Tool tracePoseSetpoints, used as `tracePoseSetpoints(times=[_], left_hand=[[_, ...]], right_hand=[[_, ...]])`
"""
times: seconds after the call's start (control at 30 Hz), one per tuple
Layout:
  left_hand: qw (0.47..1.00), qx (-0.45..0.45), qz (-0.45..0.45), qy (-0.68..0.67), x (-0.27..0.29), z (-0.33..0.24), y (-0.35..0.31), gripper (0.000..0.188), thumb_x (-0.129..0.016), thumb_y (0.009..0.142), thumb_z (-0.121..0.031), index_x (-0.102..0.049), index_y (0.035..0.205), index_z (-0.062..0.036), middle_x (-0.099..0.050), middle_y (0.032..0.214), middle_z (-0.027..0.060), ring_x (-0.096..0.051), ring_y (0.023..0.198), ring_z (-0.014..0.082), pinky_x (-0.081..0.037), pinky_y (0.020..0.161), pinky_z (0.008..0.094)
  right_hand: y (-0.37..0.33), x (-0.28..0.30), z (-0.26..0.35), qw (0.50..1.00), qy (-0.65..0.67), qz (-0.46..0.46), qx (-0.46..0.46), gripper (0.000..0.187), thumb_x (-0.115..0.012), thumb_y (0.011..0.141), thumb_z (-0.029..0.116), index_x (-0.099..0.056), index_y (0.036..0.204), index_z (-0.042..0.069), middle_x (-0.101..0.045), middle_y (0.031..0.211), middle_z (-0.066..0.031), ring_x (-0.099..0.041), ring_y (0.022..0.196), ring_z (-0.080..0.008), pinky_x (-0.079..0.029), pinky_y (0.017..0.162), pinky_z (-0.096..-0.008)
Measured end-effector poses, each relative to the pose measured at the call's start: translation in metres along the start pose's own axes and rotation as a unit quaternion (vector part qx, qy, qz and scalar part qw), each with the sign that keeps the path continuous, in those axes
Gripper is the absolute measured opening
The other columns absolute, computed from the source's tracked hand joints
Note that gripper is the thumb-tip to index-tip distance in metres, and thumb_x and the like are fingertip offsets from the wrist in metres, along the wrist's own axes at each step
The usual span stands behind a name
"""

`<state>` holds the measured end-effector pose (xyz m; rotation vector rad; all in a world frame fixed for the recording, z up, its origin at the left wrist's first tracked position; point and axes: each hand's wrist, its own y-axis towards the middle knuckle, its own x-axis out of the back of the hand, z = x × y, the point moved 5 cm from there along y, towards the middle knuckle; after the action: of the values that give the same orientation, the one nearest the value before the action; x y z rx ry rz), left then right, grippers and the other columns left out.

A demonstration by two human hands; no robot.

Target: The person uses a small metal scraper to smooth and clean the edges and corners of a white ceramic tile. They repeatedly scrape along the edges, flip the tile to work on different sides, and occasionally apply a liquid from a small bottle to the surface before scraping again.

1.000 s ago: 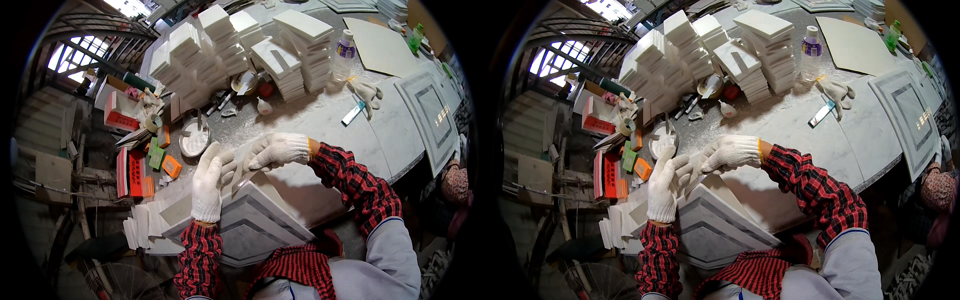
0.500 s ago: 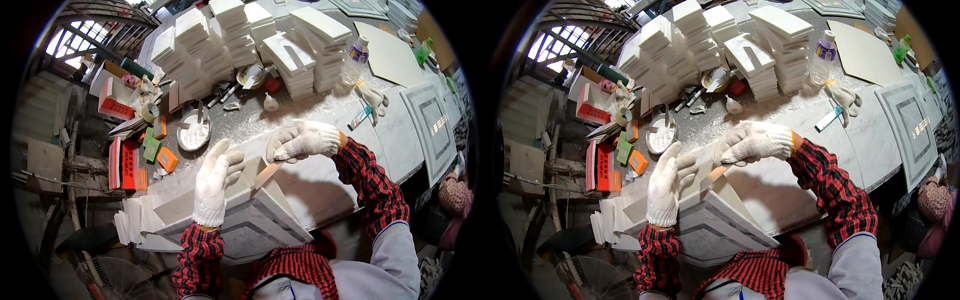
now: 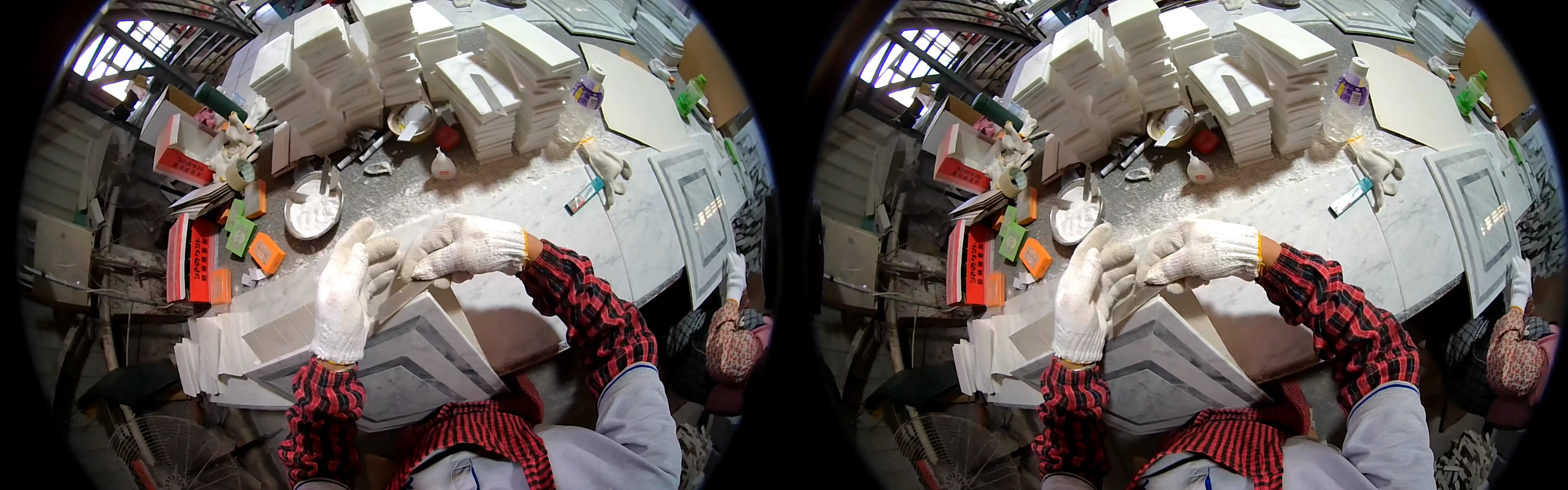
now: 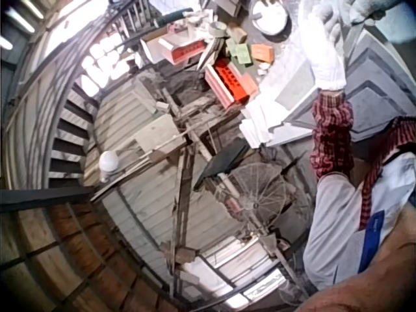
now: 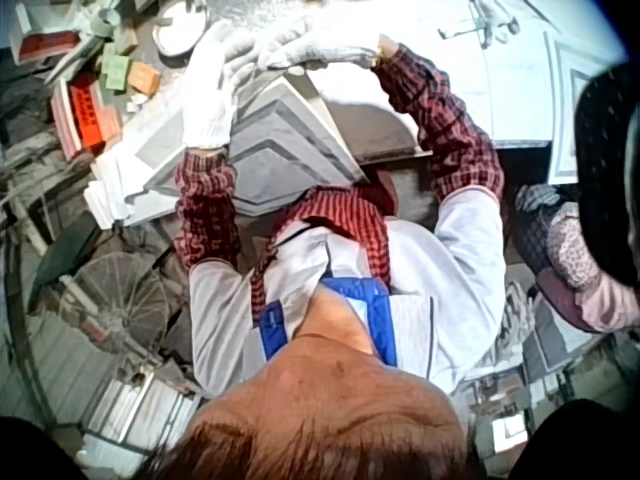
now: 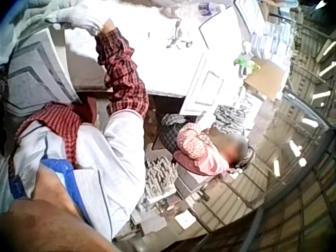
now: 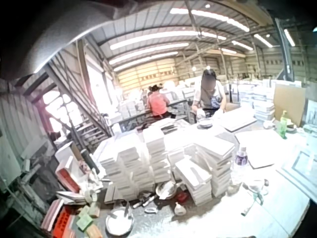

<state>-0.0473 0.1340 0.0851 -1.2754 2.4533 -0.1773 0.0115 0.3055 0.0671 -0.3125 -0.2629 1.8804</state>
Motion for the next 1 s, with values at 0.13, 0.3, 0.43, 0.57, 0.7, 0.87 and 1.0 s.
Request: tracePoseSetpoints(times=[0.13,0.3,0.43,0.57,0.7,0.87,1.0], left_hand=[[0.994,-0.009,0.029,0.104,0.002,0.0,0.0,0.038,-0.047,0.106,-0.025,-0.057,0.135,-0.0022,-0.065,0.122,0.0104,-0.062,0.113,0.018,-0.048,0.097,0.0333],[0.993,-0.001,0.019,0.117,0.001,0.002,-0.001,0.034,-0.049,0.105,-0.024,-0.063,0.126,-0.0016,-0.067,0.12,0.0081,-0.062,0.112,0.017,-0.047,0.097,0.0326],[0.993,-0.001,0.02,0.12,-0.002,0.0,-0.001,0.034,-0.049,0.105,-0.023,-0.063,0.126,-0.0006,-0.066,0.121,0.0088,-0.061,0.113,0.018,-0.047,0.098,0.0329],[0.995,-0.001,0.013,0.1,0.0,0.002,-0.002,0.034,-0.049,0.105,-0.022,-0.062,0.127,0.001,-0.066,0.121,0.0106,-0.062,0.114,0.019,-0.047,0.099,0.0333],[0.996,0.002,-0.008,0.088,0.001,0.0,-0.004,0.034,-0.049,0.106,-0.022,-0.06,0.128,0.0014,-0.065,0.122,0.0114,-0.062,0.115,0.0196,-0.048,0.099,0.0335],[0.996,-0.012,-0.029,0.086,-0.004,-0.003,-0.004,0.034,-0.048,0.106,-0.022,-0.058,0.127,0.0021,-0.065,0.118,0.0124,-0.064,0.11,0.0205,-0.051,0.093,0.034],[0.998,-0.003,-0.033,0.049,0.001,-0.002,-0.004,0.036,-0.05,0.106,-0.026,-0.059,0.129,-0.0003,-0.065,0.121,0.01,-0.062,0.112,0.0188,-0.048,0.096,0.0348]], right_hand=[[0.003,0.002,-0.003,1.0,-0.011,0.016,0.008,0.023,-0.07,0.093,0.029,-0.075,0.105,0.011,-0.061,0.074,0.0065,-0.049,0.06,-0.0041,-0.038,0.051,-0.0216],[0.005,0.004,-0.007,0.999,-0.011,0.031,0.013,0.022,-0.069,0.094,0.029,-0.075,0.103,0.01,-0.061,0.074,0.0068,-0.049,0.061,-0.0037,-0.038,0.051,-0.0213],[0.003,0.003,-0.007,0.999,-0.014,0.015,0.041,0.017,-0.069,0.093,0.024,-0.075,0.098,0.008,-0.061,0.071,0.0046,-0.051,0.061,-0.0052,-0.04,0.052,-0.0223],[-0.008,-0.004,0.009,0.996,-0.049,-0.04,0.058,0.014,-0.069,0.091,0.019,-0.074,0.092,0.006,-0.062,0.069,0.0015,-0.054,0.06,-0.0077,-0.045,0.054,-0.0247],[-0.018,-0.007,0.022,0.991,-0.113,-0.06,0.027,0.022,-0.065,0.091,0.023,-0.076,0.1,0.006,-0.062,0.067,-0.0015,-0.055,0.058,-0.0088,-0.047,0.056,-0.0271],[-0.021,-0.013,0.02,0.985,-0.139,-0.06,0.077,0.026,-0.063,0.091,0.026,-0.076,0.103,0.007,-0.067,0.072,-0.0046,-0.059,0.065,-0.0125,-0.051,0.065,-0.0306],[-0.018,-0.014,0.021,0.977,-0.169,-0.081,0.104,0.023,-0.065,0.09,0.022,-0.075,0.102,0.005,-0.071,0.079,-0.0043,-0.061,0.072,-0.0135,-0.052,0.07,-0.0307]])
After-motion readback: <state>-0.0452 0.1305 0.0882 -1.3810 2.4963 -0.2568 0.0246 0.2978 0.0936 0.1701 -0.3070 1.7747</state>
